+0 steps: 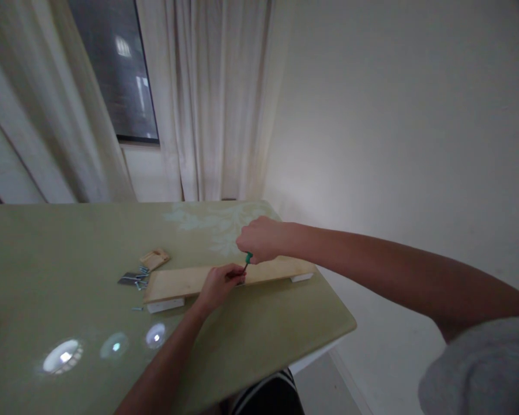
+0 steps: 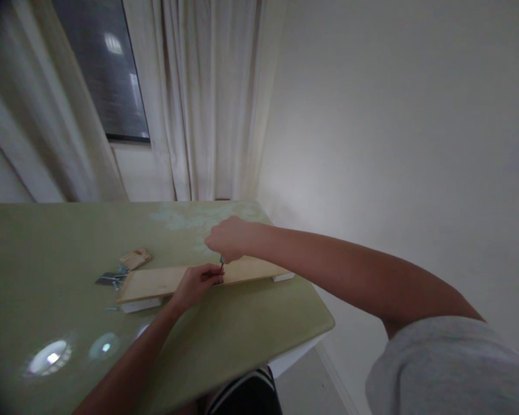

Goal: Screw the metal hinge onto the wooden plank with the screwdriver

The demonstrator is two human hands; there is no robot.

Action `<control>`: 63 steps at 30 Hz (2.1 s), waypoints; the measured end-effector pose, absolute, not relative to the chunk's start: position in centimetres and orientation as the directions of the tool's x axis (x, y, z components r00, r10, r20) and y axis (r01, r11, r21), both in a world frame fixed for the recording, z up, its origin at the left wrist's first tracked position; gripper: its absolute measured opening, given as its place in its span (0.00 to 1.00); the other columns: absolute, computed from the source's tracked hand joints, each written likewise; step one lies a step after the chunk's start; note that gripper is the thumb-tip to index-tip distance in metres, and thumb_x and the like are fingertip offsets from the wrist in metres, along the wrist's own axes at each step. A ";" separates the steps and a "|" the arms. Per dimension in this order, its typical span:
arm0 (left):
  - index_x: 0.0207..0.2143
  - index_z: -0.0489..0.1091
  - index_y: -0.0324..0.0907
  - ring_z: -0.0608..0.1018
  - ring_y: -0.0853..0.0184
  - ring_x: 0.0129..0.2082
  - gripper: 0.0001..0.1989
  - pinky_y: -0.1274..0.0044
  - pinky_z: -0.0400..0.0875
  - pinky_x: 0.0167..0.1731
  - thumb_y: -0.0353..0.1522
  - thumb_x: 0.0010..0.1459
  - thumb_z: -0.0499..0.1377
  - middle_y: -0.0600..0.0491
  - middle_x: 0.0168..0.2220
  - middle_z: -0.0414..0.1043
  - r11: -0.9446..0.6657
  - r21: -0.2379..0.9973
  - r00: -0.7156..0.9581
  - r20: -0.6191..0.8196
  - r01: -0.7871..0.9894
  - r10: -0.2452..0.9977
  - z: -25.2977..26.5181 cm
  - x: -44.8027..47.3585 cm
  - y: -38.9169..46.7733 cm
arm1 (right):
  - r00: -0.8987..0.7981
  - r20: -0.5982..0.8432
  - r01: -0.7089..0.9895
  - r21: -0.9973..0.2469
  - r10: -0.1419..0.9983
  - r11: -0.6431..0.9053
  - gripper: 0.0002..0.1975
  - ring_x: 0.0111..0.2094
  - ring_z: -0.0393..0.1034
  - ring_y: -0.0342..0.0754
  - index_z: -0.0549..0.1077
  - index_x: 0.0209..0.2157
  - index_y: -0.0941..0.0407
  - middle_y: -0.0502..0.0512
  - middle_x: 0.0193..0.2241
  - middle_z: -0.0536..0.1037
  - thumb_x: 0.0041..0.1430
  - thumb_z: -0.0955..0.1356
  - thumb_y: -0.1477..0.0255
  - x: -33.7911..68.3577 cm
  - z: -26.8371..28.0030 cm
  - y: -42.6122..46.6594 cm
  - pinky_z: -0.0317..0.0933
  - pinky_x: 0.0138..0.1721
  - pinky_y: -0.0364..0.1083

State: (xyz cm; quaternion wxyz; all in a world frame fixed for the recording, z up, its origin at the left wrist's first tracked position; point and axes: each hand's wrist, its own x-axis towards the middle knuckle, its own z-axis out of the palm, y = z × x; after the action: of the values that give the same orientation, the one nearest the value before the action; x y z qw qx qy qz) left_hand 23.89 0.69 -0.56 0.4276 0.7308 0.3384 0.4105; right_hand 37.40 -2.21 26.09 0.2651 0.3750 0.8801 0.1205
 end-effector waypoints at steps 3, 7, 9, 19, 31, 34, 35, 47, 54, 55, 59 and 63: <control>0.39 0.81 0.46 0.86 0.62 0.38 0.09 0.72 0.80 0.43 0.38 0.58 0.65 0.52 0.38 0.85 -0.402 0.905 0.448 0.305 0.138 0.841 -0.5 23.9 0.6 | -0.555 -0.427 0.579 0.419 0.714 0.700 0.13 0.45 0.81 0.61 0.83 0.45 0.57 0.64 0.40 0.85 0.60 0.75 0.66 36.7 26.4 -1.7 0.70 0.40 0.51; 0.39 0.81 0.46 0.85 0.63 0.38 0.09 0.74 0.79 0.43 0.37 0.58 0.65 0.53 0.38 0.85 -0.415 0.896 0.460 0.305 0.158 0.834 -0.1 23.8 0.6 | -0.532 -0.456 0.574 0.425 0.713 0.700 0.12 0.46 0.81 0.62 0.84 0.43 0.57 0.63 0.41 0.86 0.59 0.75 0.66 36.3 26.7 -1.2 0.70 0.40 0.52; 0.39 0.80 0.45 0.85 0.63 0.38 0.09 0.74 0.78 0.42 0.37 0.59 0.64 0.52 0.38 0.85 -0.430 0.885 0.468 0.308 0.178 0.828 0.1 23.8 0.5 | -0.529 -0.464 0.571 0.424 0.710 0.703 0.12 0.46 0.81 0.62 0.84 0.44 0.56 0.63 0.42 0.86 0.60 0.75 0.66 36.2 26.6 -1.2 0.70 0.40 0.52; 0.41 0.79 0.45 0.82 0.64 0.35 0.08 0.75 0.73 0.38 0.34 0.63 0.61 0.52 0.37 0.83 -0.560 0.751 0.506 0.351 0.351 0.788 0.6 24.0 0.2 | -0.463 -0.513 0.625 0.389 0.723 0.677 0.17 0.46 0.80 0.61 0.85 0.48 0.55 0.62 0.46 0.85 0.59 0.76 0.63 36.2 26.2 0.2 0.69 0.39 0.50; 0.35 0.76 0.44 0.76 0.59 0.41 0.10 0.68 0.67 0.44 0.39 0.68 0.62 0.49 0.38 0.77 -0.730 0.380 0.514 0.529 0.568 0.675 -0.2 24.6 -0.5 | -0.457 -0.522 0.628 0.383 0.720 0.677 0.16 0.44 0.80 0.58 0.85 0.47 0.54 0.60 0.44 0.86 0.61 0.75 0.61 36.1 25.5 0.7 0.68 0.38 0.49; 0.36 0.75 0.44 0.76 0.59 0.41 0.09 0.68 0.66 0.43 0.39 0.67 0.63 0.50 0.38 0.77 -0.744 0.324 0.520 0.554 0.585 0.650 -0.5 24.7 -0.5 | -0.459 -0.504 0.632 0.394 0.732 0.667 0.14 0.45 0.80 0.59 0.83 0.47 0.55 0.62 0.45 0.85 0.64 0.72 0.63 36.2 25.2 0.6 0.69 0.38 0.50; 0.36 0.75 0.44 0.76 0.59 0.41 0.09 0.68 0.66 0.43 0.39 0.68 0.63 0.50 0.38 0.77 -0.746 0.310 0.521 0.561 0.589 0.644 -0.7 24.7 -0.4 | -0.452 -0.509 0.632 0.396 0.732 0.666 0.15 0.45 0.80 0.60 0.83 0.47 0.55 0.62 0.46 0.85 0.64 0.73 0.63 36.3 25.2 0.5 0.69 0.37 0.50; 0.35 0.75 0.44 0.75 0.59 0.39 0.13 0.69 0.65 0.42 0.37 0.73 0.56 0.49 0.36 0.77 -0.740 0.237 0.489 0.619 0.630 0.615 -1.6 24.9 0.6 | -0.553 -0.413 0.578 0.436 0.724 0.690 0.17 0.47 0.80 0.61 0.80 0.50 0.56 0.65 0.46 0.84 0.65 0.73 0.61 36.6 25.0 0.4 0.70 0.40 0.50; 0.35 0.76 0.45 0.76 0.59 0.40 0.15 0.68 0.66 0.42 0.39 0.73 0.55 0.48 0.36 0.77 -0.729 0.233 0.474 0.627 0.644 0.619 -1.8 25.0 0.7 | -0.574 -0.394 0.553 0.460 0.718 0.695 0.15 0.48 0.80 0.60 0.80 0.50 0.57 0.66 0.47 0.83 0.68 0.71 0.62 37.1 24.8 0.2 0.69 0.42 0.51; 0.35 0.76 0.45 0.76 0.60 0.40 0.15 0.68 0.66 0.42 0.39 0.73 0.55 0.49 0.36 0.77 -0.727 0.231 0.471 0.628 0.647 0.619 -1.9 25.0 0.8 | -0.564 -0.385 0.561 0.470 0.730 0.682 0.16 0.47 0.80 0.61 0.81 0.49 0.57 0.67 0.46 0.84 0.69 0.70 0.61 37.2 24.7 0.2 0.69 0.42 0.51; 0.35 0.76 0.45 0.76 0.60 0.40 0.15 0.69 0.66 0.42 0.37 0.74 0.54 0.49 0.36 0.77 -0.719 0.214 0.464 0.635 0.662 0.617 -2.0 25.0 0.8 | -0.590 -0.433 0.504 0.462 0.682 0.729 0.20 0.48 0.80 0.60 0.78 0.54 0.54 0.63 0.49 0.83 0.63 0.76 0.63 37.6 24.7 0.3 0.69 0.42 0.50; 0.35 0.76 0.45 0.76 0.59 0.40 0.15 0.68 0.66 0.42 0.38 0.73 0.55 0.49 0.36 0.77 -0.713 0.205 0.459 0.640 0.671 0.616 -2.0 24.9 0.6 | -0.592 -0.430 0.493 0.475 0.681 0.728 0.13 0.48 0.80 0.59 0.80 0.49 0.55 0.64 0.46 0.84 0.70 0.70 0.63 37.8 24.5 0.1 0.68 0.43 0.50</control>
State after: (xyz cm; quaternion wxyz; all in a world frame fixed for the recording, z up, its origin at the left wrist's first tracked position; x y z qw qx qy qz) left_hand 24.94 0.65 -2.02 -0.0383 0.8532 0.3770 0.3583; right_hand 37.78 0.12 24.55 0.3034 0.3342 0.8788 0.1550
